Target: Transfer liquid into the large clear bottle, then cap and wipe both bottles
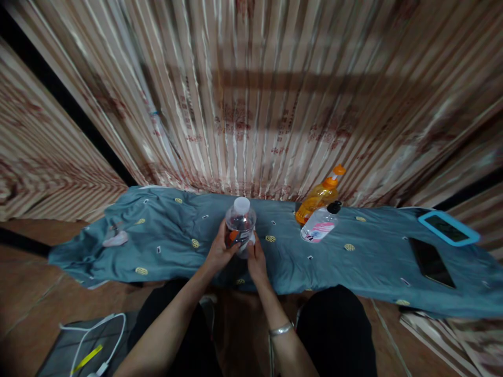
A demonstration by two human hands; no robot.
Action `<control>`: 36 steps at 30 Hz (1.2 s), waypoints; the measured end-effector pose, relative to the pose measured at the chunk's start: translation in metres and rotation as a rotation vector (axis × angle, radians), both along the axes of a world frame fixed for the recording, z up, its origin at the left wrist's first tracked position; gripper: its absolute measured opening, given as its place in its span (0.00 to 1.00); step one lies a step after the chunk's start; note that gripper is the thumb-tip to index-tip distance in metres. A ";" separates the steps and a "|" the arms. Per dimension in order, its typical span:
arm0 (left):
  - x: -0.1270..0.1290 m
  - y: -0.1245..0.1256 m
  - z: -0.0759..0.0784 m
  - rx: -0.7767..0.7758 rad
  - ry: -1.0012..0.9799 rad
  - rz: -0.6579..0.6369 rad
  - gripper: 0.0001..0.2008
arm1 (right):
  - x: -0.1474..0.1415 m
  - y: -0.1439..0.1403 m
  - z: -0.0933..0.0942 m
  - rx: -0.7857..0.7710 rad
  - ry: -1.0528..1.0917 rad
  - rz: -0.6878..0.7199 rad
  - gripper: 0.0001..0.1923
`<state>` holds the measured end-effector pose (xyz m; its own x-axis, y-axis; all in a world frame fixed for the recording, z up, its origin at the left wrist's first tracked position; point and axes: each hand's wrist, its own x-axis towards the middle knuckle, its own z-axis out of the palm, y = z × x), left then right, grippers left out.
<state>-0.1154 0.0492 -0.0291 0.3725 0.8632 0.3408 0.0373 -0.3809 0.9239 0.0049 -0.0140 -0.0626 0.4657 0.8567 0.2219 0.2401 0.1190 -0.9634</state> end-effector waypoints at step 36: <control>0.014 0.005 -0.003 -0.029 0.052 -0.074 0.45 | -0.005 -0.003 0.024 0.117 -0.220 -0.091 0.34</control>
